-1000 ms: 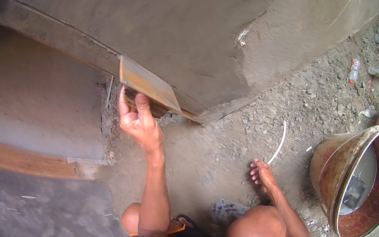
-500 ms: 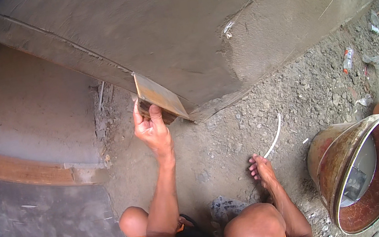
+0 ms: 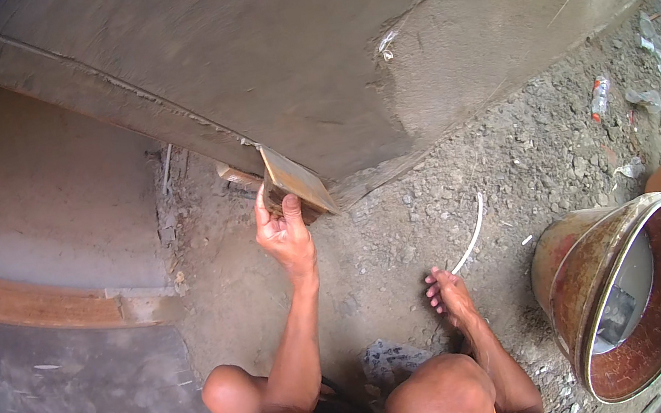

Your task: The person uses a wooden float to smooth and level the wet plaster on a concrete wall, frequently dipping the tool into a bucket of water to clean and wet it.

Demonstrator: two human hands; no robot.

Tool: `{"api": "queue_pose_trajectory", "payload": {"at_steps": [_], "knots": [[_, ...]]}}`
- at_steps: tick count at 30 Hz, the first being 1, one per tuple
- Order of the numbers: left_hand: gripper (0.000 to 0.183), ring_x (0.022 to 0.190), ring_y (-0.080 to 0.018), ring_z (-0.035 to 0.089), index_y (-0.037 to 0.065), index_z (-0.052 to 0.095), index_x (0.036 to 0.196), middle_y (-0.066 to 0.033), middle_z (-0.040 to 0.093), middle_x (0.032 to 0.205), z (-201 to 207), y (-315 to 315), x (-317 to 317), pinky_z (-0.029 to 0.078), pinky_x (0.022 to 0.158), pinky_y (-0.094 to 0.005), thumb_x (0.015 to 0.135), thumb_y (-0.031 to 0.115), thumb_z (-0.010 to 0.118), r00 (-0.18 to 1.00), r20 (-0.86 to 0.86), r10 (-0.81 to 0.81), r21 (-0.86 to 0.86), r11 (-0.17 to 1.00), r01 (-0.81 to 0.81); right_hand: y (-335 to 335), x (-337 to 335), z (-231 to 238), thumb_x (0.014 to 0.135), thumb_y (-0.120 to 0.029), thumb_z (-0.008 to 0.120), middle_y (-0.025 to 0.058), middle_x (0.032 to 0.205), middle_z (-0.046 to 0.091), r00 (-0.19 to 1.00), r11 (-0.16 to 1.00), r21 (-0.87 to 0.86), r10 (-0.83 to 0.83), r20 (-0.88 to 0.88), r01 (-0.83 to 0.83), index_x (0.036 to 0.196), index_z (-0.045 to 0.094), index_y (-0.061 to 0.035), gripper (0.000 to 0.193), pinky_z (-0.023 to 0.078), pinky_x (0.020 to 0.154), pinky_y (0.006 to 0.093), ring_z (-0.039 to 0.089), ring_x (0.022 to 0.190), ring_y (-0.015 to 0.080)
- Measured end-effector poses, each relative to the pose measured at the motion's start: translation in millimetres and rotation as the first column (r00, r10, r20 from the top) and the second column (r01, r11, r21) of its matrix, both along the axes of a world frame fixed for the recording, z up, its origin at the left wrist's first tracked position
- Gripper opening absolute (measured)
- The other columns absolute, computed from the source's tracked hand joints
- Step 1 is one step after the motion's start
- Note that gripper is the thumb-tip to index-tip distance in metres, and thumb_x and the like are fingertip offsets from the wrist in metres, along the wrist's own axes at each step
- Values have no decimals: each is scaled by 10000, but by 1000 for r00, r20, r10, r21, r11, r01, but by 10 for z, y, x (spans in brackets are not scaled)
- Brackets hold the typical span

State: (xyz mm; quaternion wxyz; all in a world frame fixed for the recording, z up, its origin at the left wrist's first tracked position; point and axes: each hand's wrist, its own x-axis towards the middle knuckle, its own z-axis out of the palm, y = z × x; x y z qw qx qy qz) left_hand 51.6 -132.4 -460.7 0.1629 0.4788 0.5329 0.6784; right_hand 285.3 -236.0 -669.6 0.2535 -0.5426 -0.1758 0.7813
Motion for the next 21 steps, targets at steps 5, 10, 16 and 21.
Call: {"api": "queue_pose_trajectory", "payload": {"at_steps": [5, 10, 16, 21], "knots": [[540, 1083, -165, 634, -77, 542, 1401, -120, 672, 1230, -81, 30, 64, 503, 939, -294, 998, 226, 737, 999, 44, -15, 25, 1000, 14, -32, 21, -50, 1035, -489, 569, -9, 724, 609, 1000, 1000, 7, -14, 9, 14, 1000, 633, -97, 398, 395, 483, 257, 532, 555, 91], [547, 1091, -157, 624, -71, 532, 1415, -104, 677, 1219, -207, 13, 16, 489, 968, -300, 1003, 230, 730, 1000, 13, -3, -9, 1000, 3, -62, 1, -89, 1033, -494, 575, -4, 717, 613, 1000, 1000, -1, -8, 13, 8, 999, 636, -90, 410, 397, 467, 258, 534, 544, 95], [563, 1082, -147, 620, -69, 524, 1422, -89, 676, 1207, -375, -43, 44, 484, 966, -291, 1002, 242, 733, 997, 71, -39, -29, 999, 41, -96, -38, -149, 1033, -491, 577, 0, 704, 616, 1000, 1000, -7, -15, -14, 15, 990, 633, -86, 411, 400, 456, 260, 533, 520, 96], [547, 1075, -149, 623, -72, 537, 1407, -91, 677, 1206, -495, -67, 43, 492, 958, -293, 998, 229, 739, 996, 80, -26, -80, 996, 32, -92, 4, -132, 1029, -495, 583, -5, 711, 609, 1000, 1000, -2, -10, 3, 10, 997, 632, -91, 408, 391, 466, 259, 531, 537, 95]]}}
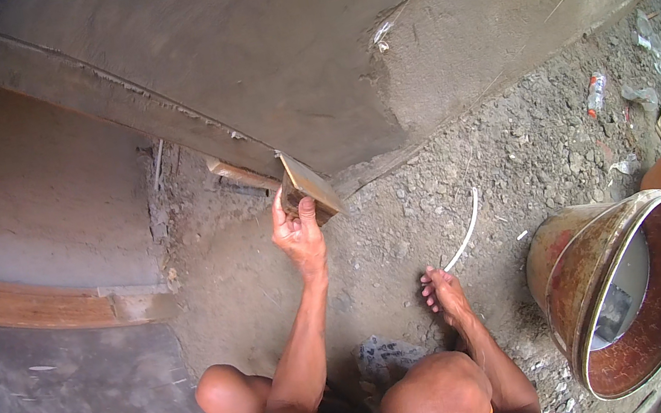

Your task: The person uses a wooden float to smooth and level the wet plaster on a concrete wall, frequently dipping the tool into a bucket of water to clean and wet it.

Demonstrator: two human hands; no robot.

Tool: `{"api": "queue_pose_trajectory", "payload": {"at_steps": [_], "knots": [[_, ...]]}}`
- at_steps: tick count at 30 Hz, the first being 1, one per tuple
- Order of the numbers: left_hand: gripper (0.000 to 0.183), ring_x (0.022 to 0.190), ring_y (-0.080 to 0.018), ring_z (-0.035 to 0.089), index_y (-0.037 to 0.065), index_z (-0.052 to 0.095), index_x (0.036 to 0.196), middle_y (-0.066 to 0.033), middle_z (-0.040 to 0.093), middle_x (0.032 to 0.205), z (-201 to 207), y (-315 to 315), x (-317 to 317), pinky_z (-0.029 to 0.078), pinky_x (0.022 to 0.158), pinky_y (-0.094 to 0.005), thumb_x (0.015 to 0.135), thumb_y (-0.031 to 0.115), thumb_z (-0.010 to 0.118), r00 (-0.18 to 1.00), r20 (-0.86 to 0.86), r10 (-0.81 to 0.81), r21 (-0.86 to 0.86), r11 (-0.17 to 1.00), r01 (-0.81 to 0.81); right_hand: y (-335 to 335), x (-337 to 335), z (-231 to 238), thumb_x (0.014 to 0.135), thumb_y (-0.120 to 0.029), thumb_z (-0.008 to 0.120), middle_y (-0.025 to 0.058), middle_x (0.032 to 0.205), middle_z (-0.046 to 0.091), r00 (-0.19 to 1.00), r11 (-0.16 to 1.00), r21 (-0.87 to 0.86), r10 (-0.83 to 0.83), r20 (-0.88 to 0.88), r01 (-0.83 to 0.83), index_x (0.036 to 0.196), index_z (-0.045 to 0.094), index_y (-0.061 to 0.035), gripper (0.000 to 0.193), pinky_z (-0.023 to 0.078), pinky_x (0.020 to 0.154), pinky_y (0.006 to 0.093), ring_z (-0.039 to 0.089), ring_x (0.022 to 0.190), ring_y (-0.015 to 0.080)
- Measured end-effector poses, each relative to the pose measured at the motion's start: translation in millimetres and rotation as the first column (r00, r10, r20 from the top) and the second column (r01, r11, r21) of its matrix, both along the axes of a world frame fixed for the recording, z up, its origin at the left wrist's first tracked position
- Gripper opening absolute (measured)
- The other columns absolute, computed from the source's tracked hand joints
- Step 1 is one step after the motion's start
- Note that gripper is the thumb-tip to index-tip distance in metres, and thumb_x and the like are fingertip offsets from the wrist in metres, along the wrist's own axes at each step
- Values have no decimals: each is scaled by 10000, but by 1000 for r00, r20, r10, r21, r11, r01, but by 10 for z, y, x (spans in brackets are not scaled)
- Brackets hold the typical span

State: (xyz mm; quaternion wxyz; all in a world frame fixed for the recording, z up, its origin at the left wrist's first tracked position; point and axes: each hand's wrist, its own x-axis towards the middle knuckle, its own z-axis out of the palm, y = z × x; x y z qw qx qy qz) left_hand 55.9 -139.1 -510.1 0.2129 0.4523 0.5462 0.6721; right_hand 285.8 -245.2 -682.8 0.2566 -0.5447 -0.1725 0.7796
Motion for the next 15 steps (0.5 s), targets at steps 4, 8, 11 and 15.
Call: {"api": "queue_pose_trajectory", "payload": {"at_steps": [4, 8, 11, 15], "knots": [[531, 1067, -164, 636, -77, 548, 1393, -104, 680, 1202, -128, -51, 7, 506, 956, -310, 990, 206, 748, 1000, 31, 0, -78, 997, 3, 12, 13, 42, 1024, -502, 588, -7, 721, 606, 1000, 1000, 0, 4, 8, -4, 1000, 631, -94, 412, 385, 475, 258, 528, 550, 94], [527, 1047, -157, 629, -76, 555, 1384, -98, 675, 1191, -253, -63, 35, 503, 942, -301, 992, 218, 747, 997, 74, -30, -40, 999, 33, 9, 22, 56, 1021, -509, 590, -7, 724, 607, 1000, 1000, 8, 8, 13, -8, 989, 634, -96, 416, 387, 478, 259, 528, 551, 94], [527, 1028, -146, 625, -73, 557, 1385, -93, 678, 1175, -292, -57, 73, 501, 928, -289, 990, 218, 749, 996, 83, -10, -57, 998, 15, -3, 45, 27, 1026, -498, 583, -5, 717, 604, 1000, 1000, 5, 7, 21, -7, 984, 637, -96, 408, 387, 472, 258, 528, 548, 97], [517, 1011, -134, 622, -67, 558, 1387, -86, 685, 1145, -417, -83, 30, 499, 912, -278, 992, 207, 746, 998, 64, -4, -97, 995, 10, -24, 18, 54, 1034, -484, 572, 1, 706, 598, 999, 1000, -4, 17, 29, -17, 982, 639, -90, 403, 380, 452, 257, 523, 538, 104]]}}
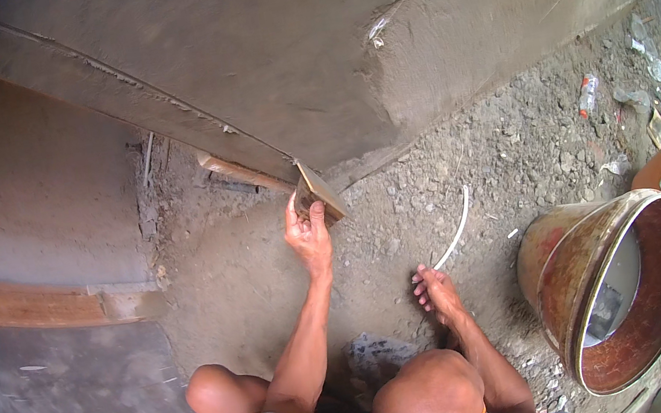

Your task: The person uses a wooden float to smooth and level the wet plaster on a concrete wall, frequently dipping the tool into a bucket of water to clean and wet it.

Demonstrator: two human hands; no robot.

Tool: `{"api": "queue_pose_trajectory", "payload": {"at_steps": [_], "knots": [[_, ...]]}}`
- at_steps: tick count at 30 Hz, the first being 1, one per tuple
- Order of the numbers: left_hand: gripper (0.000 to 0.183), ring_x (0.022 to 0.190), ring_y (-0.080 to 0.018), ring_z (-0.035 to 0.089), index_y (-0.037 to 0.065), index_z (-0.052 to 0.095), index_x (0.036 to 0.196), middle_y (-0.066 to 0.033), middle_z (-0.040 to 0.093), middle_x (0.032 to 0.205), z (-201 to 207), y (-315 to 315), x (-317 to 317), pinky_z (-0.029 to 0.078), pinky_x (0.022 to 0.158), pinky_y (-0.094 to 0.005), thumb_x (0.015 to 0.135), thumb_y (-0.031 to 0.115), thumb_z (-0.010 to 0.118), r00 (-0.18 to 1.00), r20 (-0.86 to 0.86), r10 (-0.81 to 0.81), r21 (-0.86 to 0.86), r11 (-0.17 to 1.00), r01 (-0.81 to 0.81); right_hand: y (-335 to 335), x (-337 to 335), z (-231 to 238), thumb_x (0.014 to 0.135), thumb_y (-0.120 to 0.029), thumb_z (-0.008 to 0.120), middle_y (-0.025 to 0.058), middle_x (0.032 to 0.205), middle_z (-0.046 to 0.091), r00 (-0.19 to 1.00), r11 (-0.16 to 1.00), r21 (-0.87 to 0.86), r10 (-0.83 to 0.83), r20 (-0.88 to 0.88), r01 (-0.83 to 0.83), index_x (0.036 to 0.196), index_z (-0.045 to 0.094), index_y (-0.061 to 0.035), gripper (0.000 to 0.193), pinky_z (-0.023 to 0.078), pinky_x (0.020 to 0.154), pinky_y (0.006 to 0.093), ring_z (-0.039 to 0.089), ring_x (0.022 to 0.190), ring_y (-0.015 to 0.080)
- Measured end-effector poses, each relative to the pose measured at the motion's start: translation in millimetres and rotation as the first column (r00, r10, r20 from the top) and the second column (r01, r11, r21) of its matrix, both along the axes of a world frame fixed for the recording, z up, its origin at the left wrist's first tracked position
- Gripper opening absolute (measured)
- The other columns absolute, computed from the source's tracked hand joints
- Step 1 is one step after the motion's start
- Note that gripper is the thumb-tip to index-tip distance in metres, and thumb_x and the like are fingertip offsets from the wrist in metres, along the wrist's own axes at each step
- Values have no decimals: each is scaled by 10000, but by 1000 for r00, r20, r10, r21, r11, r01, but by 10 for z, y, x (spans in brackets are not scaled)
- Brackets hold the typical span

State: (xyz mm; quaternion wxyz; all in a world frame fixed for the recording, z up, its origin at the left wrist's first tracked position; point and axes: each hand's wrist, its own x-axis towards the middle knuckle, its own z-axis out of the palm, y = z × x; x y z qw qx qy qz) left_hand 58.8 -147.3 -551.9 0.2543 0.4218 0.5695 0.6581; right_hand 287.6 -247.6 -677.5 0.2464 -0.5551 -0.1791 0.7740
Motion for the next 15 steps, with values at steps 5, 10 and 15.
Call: {"api": "queue_pose_trajectory", "payload": {"at_steps": [5, 10, 15], "knots": [[504, 1008, -130, 621, -67, 566, 1378, -85, 690, 1131, -70, -6, 32, 500, 909, -279, 993, 204, 744, 1000, 15, 18, -41, 999, -17, -29, 23, -34, 1025, -503, 588, -2, 707, 603, 1000, 1000, -1, -3, -5, 3, 981, 641, -95, 413, 380, 450, 254, 525, 535, 98], [504, 996, -129, 631, -69, 576, 1366, -95, 697, 1131, -275, -22, -2, 511, 888, -282, 986, 210, 752, 1000, 8, 19, -26, 1000, -18, -74, 27, -52, 1026, -499, 592, -6, 706, 616, 1000, 1000, 3, -1, -6, 1, 978, 646, -106, 400, 380, 444, 250, 531, 527, 90], [593, 938, -105, 598, -54, 551, 1402, -55, 678, 1088, -415, -107, 32, 493, 826, -263, 976, 298, 766, 999, 33, 16, -154, 988, -11, -85, 1, 26, 1027, -499, 591, -2, 705, 617, 999, 999, 29, 21, 29, -22, 969, 655, -96, 412, 396, 451, 259, 534, 532, 94]]}}
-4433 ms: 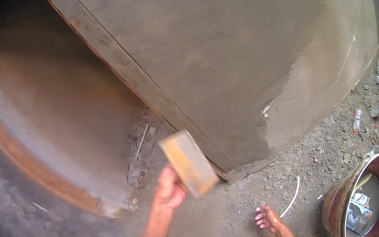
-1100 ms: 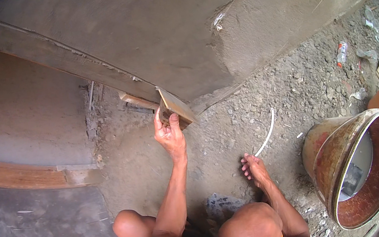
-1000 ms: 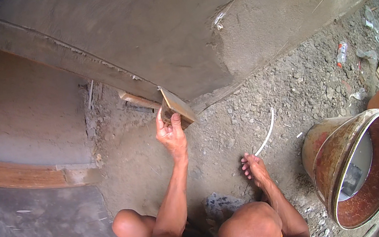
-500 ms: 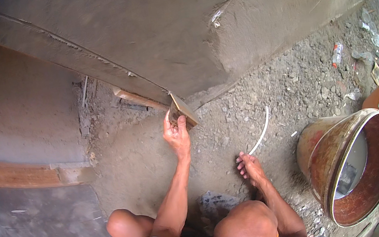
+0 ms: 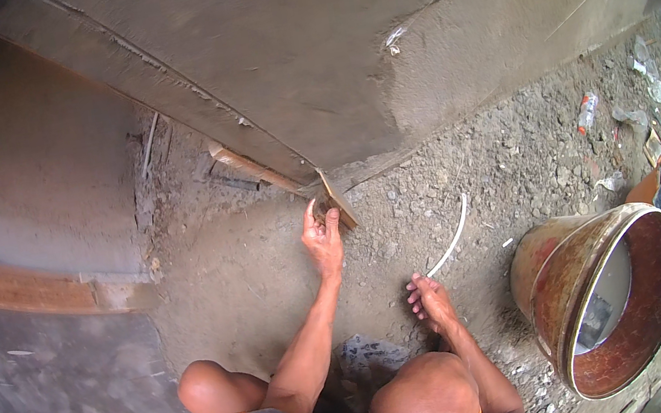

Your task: The person uses a wooden float to smooth and level the wet plaster on a concrete wall, frequently dipping the tool into a bucket of water to clean and wet it.

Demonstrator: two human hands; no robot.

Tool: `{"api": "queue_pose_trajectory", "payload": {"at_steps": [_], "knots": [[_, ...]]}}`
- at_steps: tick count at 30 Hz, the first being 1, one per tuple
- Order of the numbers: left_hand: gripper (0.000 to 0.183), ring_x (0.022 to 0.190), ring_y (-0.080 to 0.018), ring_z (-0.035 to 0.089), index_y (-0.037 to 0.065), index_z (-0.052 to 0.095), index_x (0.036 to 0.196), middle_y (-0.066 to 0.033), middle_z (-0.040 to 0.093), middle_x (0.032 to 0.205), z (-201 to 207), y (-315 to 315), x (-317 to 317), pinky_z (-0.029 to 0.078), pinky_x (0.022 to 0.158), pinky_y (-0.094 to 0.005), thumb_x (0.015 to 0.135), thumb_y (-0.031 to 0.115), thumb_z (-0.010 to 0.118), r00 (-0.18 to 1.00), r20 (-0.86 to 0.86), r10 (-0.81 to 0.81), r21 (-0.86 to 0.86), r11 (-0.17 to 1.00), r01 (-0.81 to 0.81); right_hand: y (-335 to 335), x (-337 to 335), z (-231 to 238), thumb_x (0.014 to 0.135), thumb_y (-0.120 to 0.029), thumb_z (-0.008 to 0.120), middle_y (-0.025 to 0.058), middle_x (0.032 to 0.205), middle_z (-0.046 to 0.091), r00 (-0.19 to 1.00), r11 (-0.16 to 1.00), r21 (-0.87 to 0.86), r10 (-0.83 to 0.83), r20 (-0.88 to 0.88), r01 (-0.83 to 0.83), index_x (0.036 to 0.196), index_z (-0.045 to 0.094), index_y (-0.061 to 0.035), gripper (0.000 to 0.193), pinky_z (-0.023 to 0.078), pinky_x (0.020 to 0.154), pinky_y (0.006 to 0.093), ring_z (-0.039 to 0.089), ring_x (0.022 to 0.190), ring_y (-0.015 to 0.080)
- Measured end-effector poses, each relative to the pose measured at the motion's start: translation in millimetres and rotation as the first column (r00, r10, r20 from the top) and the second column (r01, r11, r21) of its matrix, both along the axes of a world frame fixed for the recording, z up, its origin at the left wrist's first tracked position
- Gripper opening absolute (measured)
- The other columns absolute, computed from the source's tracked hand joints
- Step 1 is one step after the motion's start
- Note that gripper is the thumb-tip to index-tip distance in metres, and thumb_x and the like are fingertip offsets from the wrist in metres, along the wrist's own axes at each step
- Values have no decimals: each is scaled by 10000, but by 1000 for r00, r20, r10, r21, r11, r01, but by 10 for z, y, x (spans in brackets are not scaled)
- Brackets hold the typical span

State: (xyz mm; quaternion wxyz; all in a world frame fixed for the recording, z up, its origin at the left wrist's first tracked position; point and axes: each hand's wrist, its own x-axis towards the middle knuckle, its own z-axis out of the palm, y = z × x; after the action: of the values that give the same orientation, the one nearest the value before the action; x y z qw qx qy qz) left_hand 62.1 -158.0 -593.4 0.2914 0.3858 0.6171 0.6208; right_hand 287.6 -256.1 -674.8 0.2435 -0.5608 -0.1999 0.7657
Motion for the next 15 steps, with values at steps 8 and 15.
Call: {"api": "queue_pose_trajectory", "payload": {"at_steps": [8, 15], "knots": [[453, 931, -135, 643, -59, 565, 1308, -103, 701, 1077, -14, -542, 481, 534, 797, -299, 971, 186, 742, 971, 225, 84, -105, 993, -61, 4, -255, 772, 893, -185, 792, 76, 822, 662, 831, 545, 752, -165, 531, -372, 1059, 681, -24, 256, 493, 601, 352, 614, 661, 217], [366, 816, -251, 691, -26, 551, 1119, -172, 704, 929, 541, -458, 809, 551, 746, -389, 918, 203, 754, 974, -138, 180, -185, 961, -204, 443, -573, 1005, 863, -215, 732, 180, 1267, 564, 552, 124, 691, -509, 661, -713, 1465, 470, -74, 671, 415, 912, 500, 547, 1100, 365]]}}
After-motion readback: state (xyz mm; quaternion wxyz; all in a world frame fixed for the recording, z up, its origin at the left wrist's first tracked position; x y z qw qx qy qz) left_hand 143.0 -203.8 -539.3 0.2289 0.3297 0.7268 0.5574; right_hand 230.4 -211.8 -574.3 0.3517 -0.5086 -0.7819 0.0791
